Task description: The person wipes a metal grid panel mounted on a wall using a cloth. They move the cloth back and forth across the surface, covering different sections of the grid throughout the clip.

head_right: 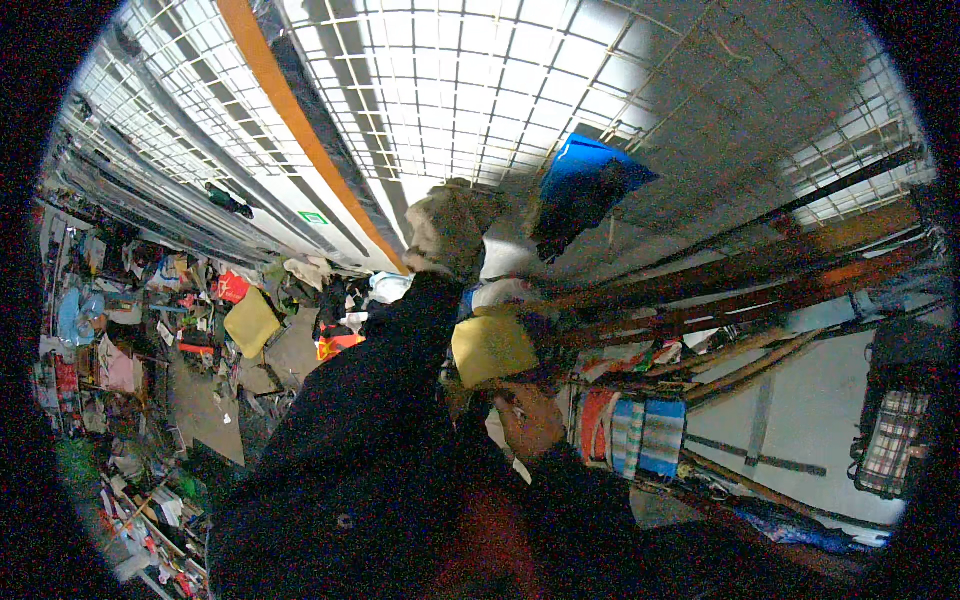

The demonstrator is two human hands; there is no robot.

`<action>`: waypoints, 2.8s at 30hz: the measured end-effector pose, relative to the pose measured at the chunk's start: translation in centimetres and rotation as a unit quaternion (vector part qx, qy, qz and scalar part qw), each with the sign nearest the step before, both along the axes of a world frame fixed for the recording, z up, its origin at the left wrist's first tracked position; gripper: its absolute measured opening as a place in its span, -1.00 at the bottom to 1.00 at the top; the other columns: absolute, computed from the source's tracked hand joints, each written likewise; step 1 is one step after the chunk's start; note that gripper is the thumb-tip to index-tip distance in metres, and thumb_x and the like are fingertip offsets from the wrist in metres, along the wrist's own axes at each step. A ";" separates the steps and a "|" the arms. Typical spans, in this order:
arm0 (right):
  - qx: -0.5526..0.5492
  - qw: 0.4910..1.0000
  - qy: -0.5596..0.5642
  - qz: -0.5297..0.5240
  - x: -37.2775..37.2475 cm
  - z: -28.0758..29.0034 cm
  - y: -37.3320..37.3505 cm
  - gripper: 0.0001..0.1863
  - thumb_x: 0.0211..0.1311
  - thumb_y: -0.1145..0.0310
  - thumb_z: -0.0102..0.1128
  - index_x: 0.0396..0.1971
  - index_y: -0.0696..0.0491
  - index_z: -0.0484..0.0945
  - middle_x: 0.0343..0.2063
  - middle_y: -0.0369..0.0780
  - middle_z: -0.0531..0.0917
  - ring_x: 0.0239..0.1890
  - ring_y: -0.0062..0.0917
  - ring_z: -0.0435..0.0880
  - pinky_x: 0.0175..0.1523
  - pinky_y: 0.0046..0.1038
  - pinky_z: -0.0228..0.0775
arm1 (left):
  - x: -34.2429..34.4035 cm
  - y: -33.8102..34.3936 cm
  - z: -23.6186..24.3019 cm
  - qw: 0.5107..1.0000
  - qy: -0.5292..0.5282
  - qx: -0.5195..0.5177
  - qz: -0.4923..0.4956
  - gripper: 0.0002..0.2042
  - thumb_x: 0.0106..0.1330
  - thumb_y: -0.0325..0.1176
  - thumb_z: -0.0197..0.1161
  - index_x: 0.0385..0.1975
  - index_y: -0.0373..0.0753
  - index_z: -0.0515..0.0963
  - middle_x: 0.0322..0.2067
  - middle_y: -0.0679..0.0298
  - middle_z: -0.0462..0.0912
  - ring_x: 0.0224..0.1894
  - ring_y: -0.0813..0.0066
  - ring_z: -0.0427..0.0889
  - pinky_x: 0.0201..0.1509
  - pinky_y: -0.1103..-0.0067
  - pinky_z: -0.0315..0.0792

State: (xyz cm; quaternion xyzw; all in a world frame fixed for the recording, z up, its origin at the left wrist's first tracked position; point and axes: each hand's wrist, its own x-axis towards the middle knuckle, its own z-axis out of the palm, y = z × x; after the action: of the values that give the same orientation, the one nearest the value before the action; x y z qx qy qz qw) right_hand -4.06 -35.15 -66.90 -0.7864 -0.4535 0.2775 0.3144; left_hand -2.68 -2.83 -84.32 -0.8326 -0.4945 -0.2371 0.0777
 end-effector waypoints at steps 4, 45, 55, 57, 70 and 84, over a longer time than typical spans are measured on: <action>-0.014 1.000 -0.014 -0.004 1.0 -1.4 -3.9 -0.68 0.31 0.24 0.25 -0.02 0.06 0.60 -0.16 -0.09 0.69 -0.19 -0.21 0.71 -0.14 -0.21 0.56 | 3.7 1.4 1.2 0.994 0.060 0.033 0.080 -0.57 0.40 -0.26 0.03 0.24 -0.23 0.36 0.21 0.06 0.42 0.07 0.18 0.58 0.05 0.37 0.52; -0.148 0.967 0.092 -0.188 3.2 -8.7 -16.4 -0.73 0.36 0.27 0.20 -0.16 0.19 0.66 -0.47 -0.15 0.73 -0.40 -0.51 0.72 -0.25 -0.38 0.54 | 5.9 3.6 1.8 0.930 0.183 0.109 0.298 -0.74 0.35 -0.39 0.04 -0.06 -0.26 0.59 0.01 0.02 0.61 -0.09 0.23 0.68 -0.08 0.40 0.62; -0.058 0.954 0.238 -0.172 0.4 -11.3 -17.7 -0.70 0.36 0.25 0.19 -0.15 0.21 0.64 -0.47 -0.16 0.72 -0.41 -0.50 0.72 -0.23 -0.45 0.55 | 7.2 4.9 0.7 0.888 0.202 0.138 0.390 -0.75 0.34 -0.43 0.04 -0.14 -0.27 0.65 -0.04 0.01 0.65 -0.13 0.24 0.71 -0.11 0.40 0.65; -0.107 0.940 0.258 -0.197 -0.2 -10.0 -16.6 -0.71 0.36 0.27 0.19 -0.15 0.21 0.64 -0.47 -0.16 0.72 -0.39 -0.50 0.72 -0.21 -0.45 0.55 | 7.7 5.1 0.5 0.869 0.209 0.142 0.426 -0.75 0.34 -0.43 0.04 -0.14 -0.27 0.66 -0.05 0.01 0.66 -0.14 0.25 0.71 -0.11 0.40 0.65; -0.111 0.983 0.035 -0.143 1.0 -8.9 -15.6 -0.77 0.34 0.33 0.19 -0.19 0.17 0.68 -0.49 -0.20 0.71 -0.43 -0.52 0.70 -0.24 -0.43 0.55 | 5.7 4.4 2.7 0.885 0.277 0.154 0.341 -0.74 0.33 -0.40 0.01 -0.23 -0.32 0.66 -0.16 -0.07 0.66 -0.23 0.21 0.70 -0.22 0.41 0.64; -0.162 0.953 0.215 -0.138 1.2 -8.8 -14.6 -0.72 0.36 0.25 0.18 -0.14 0.15 0.65 -0.46 -0.17 0.72 -0.46 -0.50 0.68 -0.28 -0.40 0.53 | 5.8 2.7 3.4 0.927 0.224 0.128 0.271 -0.74 0.30 -0.38 0.05 -0.23 -0.34 0.67 -0.20 -0.07 0.67 -0.26 0.20 0.69 -0.22 0.40 0.63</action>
State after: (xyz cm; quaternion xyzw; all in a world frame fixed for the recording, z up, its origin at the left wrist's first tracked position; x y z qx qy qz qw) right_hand -2.81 -49.76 -75.66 -0.8035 -0.2107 0.4637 0.3084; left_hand 3.10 -0.11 -80.90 -0.6811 -0.6364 -0.0754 0.3541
